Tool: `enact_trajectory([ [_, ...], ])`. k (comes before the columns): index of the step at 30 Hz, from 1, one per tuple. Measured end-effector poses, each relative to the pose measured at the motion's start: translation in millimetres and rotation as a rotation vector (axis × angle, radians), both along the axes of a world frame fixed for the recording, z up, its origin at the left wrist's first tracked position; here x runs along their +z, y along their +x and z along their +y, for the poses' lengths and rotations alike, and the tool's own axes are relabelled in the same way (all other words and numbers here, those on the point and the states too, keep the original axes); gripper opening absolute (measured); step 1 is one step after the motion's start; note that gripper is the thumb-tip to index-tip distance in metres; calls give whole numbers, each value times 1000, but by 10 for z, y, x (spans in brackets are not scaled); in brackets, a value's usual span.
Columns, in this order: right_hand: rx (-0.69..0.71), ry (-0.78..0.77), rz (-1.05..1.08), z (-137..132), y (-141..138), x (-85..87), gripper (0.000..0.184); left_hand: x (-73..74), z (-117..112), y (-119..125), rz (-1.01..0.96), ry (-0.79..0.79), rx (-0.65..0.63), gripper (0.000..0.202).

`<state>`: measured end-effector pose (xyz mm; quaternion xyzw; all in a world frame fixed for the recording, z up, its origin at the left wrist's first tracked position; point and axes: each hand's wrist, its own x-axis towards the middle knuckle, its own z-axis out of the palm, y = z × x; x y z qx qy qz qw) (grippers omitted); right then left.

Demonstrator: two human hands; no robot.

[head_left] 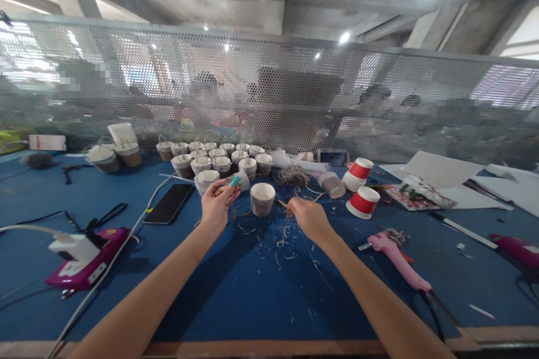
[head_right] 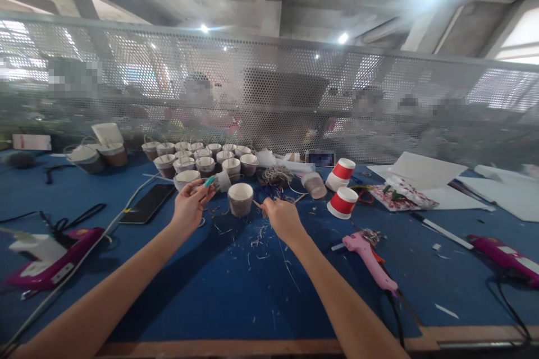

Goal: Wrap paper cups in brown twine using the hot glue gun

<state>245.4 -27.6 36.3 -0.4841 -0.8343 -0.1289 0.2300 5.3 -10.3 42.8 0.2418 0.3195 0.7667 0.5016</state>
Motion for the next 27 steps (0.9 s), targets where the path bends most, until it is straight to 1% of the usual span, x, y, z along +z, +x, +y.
enact_trajectory([
  [2, 28, 22, 7, -14, 0, 13, 19, 10, -11, -6, -1, -16, 17, 30],
  [5, 94, 147, 1, -27, 17, 28, 15, 12, -14, -12, -14, -44, 38, 26],
  [7, 116, 254, -16, -29, 34, 32, 16, 11, -8, -14, -28, -64, 52, 23],
  [10, 109, 390, -20, -27, 50, 37, 19, 10, -1, -13, -51, -88, 71, 21],
  [13, 99, 471, 6, -27, 50, 43, 25, 9, -1, -8, -61, -96, 71, 22],
  [17, 55, 510, 16, -25, 47, 64, 30, 20, -7, 1, -62, -81, 61, 23],
  [21, 67, 511, 2, -29, 54, 94, 33, 30, -7, 5, -67, -50, 76, 24],
  [25, 46, 476, 15, -26, 59, 96, 31, 33, -2, 10, -75, -26, 69, 24],
  [27, 31, 423, 64, -11, 59, 77, 28, 38, -3, 15, -77, -24, 63, 24],
])
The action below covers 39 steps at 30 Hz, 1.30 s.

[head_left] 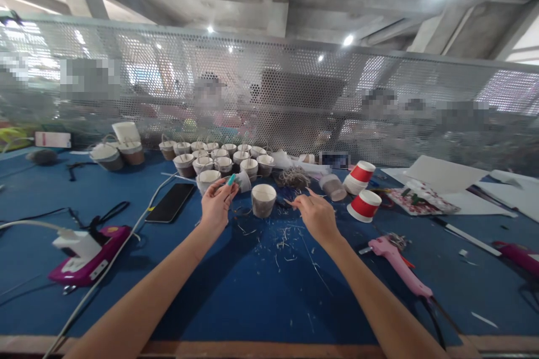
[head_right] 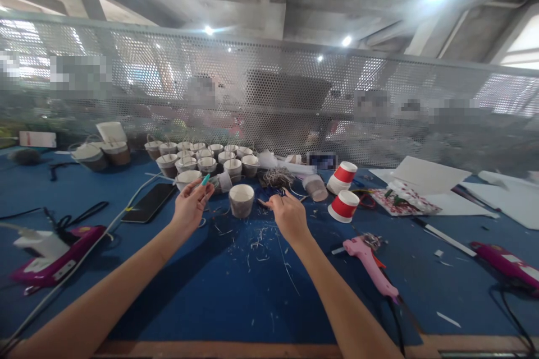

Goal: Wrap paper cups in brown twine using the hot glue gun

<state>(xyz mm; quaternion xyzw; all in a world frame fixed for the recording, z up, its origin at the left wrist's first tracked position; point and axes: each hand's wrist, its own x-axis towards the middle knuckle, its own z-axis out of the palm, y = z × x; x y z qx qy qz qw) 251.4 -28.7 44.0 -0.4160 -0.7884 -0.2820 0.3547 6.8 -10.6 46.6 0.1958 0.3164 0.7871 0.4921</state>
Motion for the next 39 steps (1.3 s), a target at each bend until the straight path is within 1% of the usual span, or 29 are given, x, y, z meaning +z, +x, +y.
enact_trajectory([
  [3, 10, -142, 71, 31, -2, -35, 22, 12, -8, 5, 0, 2, -11, 25],
  [6, 45, -291, 79, 49, -9, -50, 20, 19, -12, 2, -3, 2, -8, 25],
  [9, 79, -351, 41, 39, -20, -42, 20, 13, -4, -13, -16, -10, 24, 25],
  [15, 131, -301, -78, 2, -32, -54, 15, 0, 22, -38, -58, -62, 73, 22],
  [18, 129, -287, -82, 0, -25, -70, 15, 2, 23, -35, -75, -86, 76, 20],
  [22, 127, -307, -74, -9, -24, -69, 21, 13, 6, -25, -88, -107, 80, 20],
  [24, 131, -308, -74, -14, -31, -70, 20, 20, -6, -20, -92, -117, 77, 20],
  [27, 138, -270, -79, -12, -36, -84, 16, 25, -14, -13, -94, -124, 77, 20],
  [30, 149, -223, -87, 7, -27, -108, 18, 23, -8, -8, -90, -122, 81, 20],
  [32, 140, -194, -105, 24, -17, -126, 19, 20, -5, -4, -83, -112, 76, 21],
  [35, 91, -173, -122, 46, -7, -144, 20, 21, -11, 3, -64, -82, 64, 22],
  [39, 59, -205, -87, 52, -5, -126, 20, 25, -18, 6, -36, -44, 53, 25],
])
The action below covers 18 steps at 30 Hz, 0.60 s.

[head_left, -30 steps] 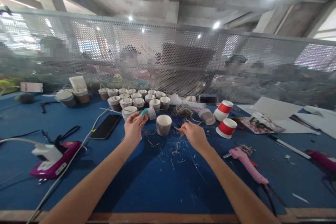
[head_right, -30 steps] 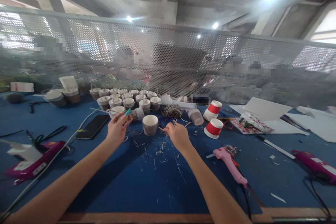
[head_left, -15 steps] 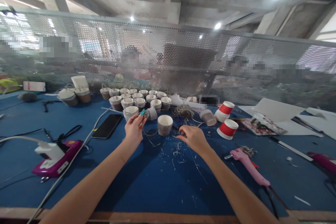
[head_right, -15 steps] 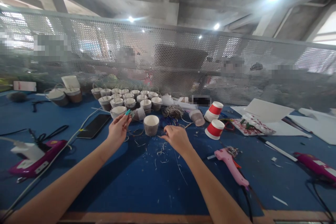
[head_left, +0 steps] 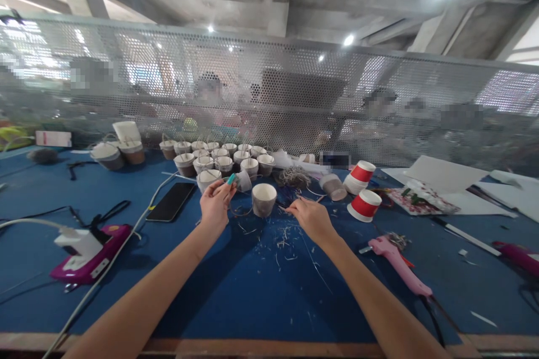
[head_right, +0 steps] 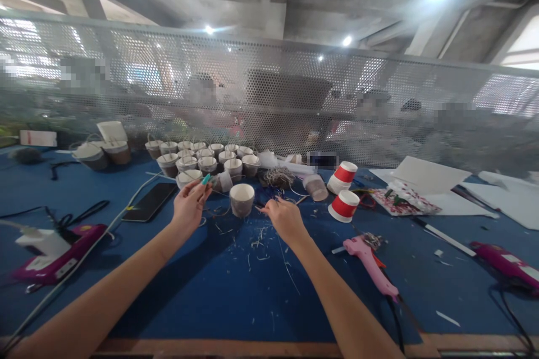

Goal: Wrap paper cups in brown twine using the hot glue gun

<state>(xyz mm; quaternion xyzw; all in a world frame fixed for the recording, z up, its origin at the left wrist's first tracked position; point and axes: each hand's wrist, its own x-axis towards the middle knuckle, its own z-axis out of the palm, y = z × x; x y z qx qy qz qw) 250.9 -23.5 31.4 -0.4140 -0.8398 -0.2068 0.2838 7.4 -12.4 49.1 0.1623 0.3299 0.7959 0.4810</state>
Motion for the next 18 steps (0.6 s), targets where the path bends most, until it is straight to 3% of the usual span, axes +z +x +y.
enact_trajectory([
  [5, -10, -87, 62, -26, -15, 59, 17, -15, 21, -11, 8, 10, -28, 25],
  [11, 1, -408, 240, -44, -46, 104, 24, -29, 23, -15, 22, 35, -59, 27],
  [18, 115, -529, 288, -96, -71, 124, 21, -5, 21, -25, 9, -6, 11, 28],
])
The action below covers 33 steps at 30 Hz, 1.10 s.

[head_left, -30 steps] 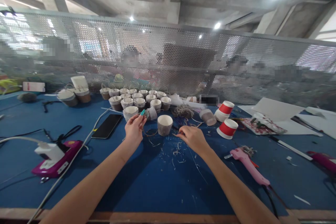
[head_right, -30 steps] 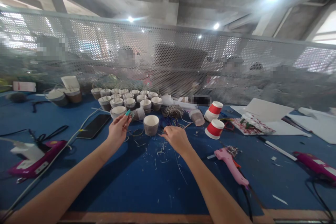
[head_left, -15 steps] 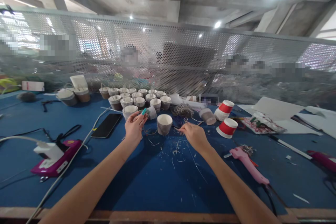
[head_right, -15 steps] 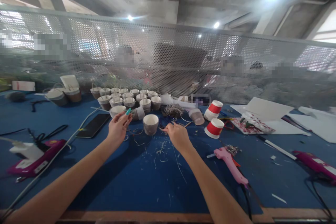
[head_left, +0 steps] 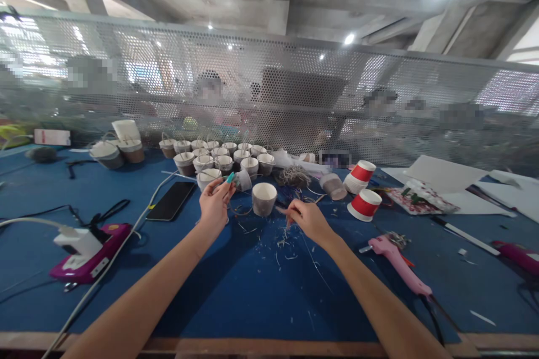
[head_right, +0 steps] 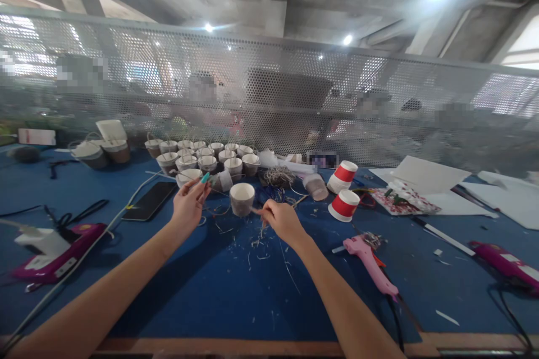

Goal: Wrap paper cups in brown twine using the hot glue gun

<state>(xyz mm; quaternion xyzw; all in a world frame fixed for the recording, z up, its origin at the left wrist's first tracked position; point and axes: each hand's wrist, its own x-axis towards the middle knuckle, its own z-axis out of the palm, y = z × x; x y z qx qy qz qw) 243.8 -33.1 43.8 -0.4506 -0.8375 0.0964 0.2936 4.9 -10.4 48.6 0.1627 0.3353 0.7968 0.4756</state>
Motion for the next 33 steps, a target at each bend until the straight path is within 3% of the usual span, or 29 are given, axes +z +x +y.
enact_trajectory([
  [3, 7, 45, -44, -8, -7, -33, 18, 6, 5, -12, -8, -19, 19, 28],
  [10, -54, 499, -154, 26, 40, -107, 16, 7, -5, -3, -8, -27, 22, 23],
  [16, -108, 641, -199, 24, 54, -74, 18, -3, -10, 14, 18, -33, -19, 27],
  [23, -193, 593, -165, 44, 65, -37, 25, -34, -7, 8, 51, -58, -60, 20],
  [30, -251, 165, -129, 53, 50, -1, 22, -41, -7, 16, 80, -36, -86, 21],
  [33, -251, 60, -91, 35, 22, 25, 23, -30, -9, 15, 98, -12, -96, 23],
])
